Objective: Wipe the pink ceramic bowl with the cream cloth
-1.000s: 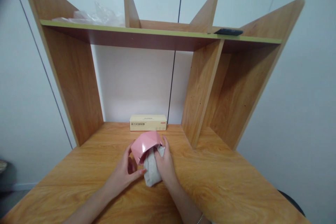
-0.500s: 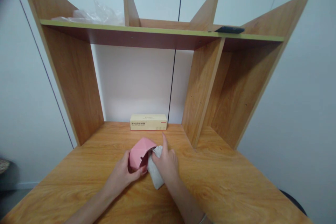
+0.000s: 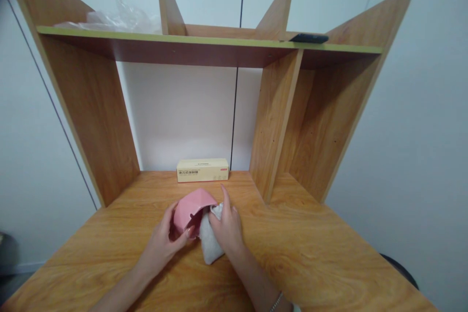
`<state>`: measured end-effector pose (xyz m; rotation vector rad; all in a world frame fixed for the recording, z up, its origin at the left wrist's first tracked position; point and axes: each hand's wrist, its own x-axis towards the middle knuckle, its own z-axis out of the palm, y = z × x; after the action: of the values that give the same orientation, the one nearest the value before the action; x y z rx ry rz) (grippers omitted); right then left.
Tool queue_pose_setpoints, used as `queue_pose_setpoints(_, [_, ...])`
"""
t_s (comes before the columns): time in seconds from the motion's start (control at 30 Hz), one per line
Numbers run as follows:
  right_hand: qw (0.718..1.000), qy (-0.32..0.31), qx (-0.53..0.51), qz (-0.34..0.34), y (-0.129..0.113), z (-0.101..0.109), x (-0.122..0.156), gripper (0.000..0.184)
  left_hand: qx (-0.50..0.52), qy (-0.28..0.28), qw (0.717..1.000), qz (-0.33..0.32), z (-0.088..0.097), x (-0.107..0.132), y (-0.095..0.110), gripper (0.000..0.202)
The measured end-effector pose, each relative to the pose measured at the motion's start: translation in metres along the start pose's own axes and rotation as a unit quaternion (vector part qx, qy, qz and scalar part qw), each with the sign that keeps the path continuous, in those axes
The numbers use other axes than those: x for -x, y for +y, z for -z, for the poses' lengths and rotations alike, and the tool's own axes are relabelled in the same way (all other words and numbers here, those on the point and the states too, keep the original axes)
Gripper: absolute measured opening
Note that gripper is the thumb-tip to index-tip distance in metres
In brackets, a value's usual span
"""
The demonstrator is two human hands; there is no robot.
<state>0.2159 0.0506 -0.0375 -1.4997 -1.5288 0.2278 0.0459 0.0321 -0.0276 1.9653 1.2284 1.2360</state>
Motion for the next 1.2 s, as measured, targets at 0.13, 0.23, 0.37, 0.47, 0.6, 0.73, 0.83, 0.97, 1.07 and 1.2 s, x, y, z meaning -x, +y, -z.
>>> queue_pose_setpoints(0.13, [0.988,0.012,-0.146,-0.05,-0.001,-0.008,0.0,0.061,0.051,0.002,0.999,0.005,-0.005,-0.002,-0.007,0.08])
queue_pose_setpoints(0.23, [0.975,0.012,-0.217,-0.052,-0.001,-0.016,0.001,0.06,0.099,-0.009,0.995,0.01,-0.008,-0.003,-0.011,0.078])
queue_pose_setpoints(0.37, [0.972,-0.013,-0.228,-0.061,-0.001,-0.02,0.002,0.063,0.118,0.006,0.993,0.015,-0.007,-0.003,-0.013,0.071])
queue_pose_setpoints(0.47, [0.983,-0.018,-0.167,-0.079,-0.005,-0.016,0.0,0.065,0.074,0.027,0.997,0.01,-0.002,-0.004,-0.008,0.069])
queue_pose_setpoints(0.6, [0.995,-0.032,-0.024,-0.092,-0.01,-0.005,0.0,0.065,-0.026,0.018,0.999,-0.007,0.003,-0.003,0.0,0.066])
queue_pose_setpoints(0.73, [0.988,0.004,0.154,-0.015,-0.013,0.004,0.001,0.065,-0.085,-0.005,0.996,-0.007,0.004,-0.002,0.002,0.062])
queue_pose_setpoints(0.83, [0.975,0.019,0.214,0.062,-0.016,0.009,0.001,0.069,-0.096,-0.011,0.995,-0.016,0.004,0.0,0.003,0.061])
queue_pose_setpoints(0.97, [0.978,-0.026,0.198,0.062,-0.015,0.01,0.002,0.073,-0.106,-0.045,0.992,-0.053,0.006,0.002,0.006,0.065])
queue_pose_setpoints(1.07, [0.99,-0.061,0.124,0.027,-0.01,0.007,0.003,0.069,-0.106,-0.055,0.991,-0.067,0.008,0.001,0.006,0.066])
queue_pose_setpoints(1.2, [0.999,-0.04,-0.026,-0.003,-0.009,0.002,0.004,0.065,-0.078,-0.01,0.996,-0.048,0.007,-0.001,0.001,0.069])
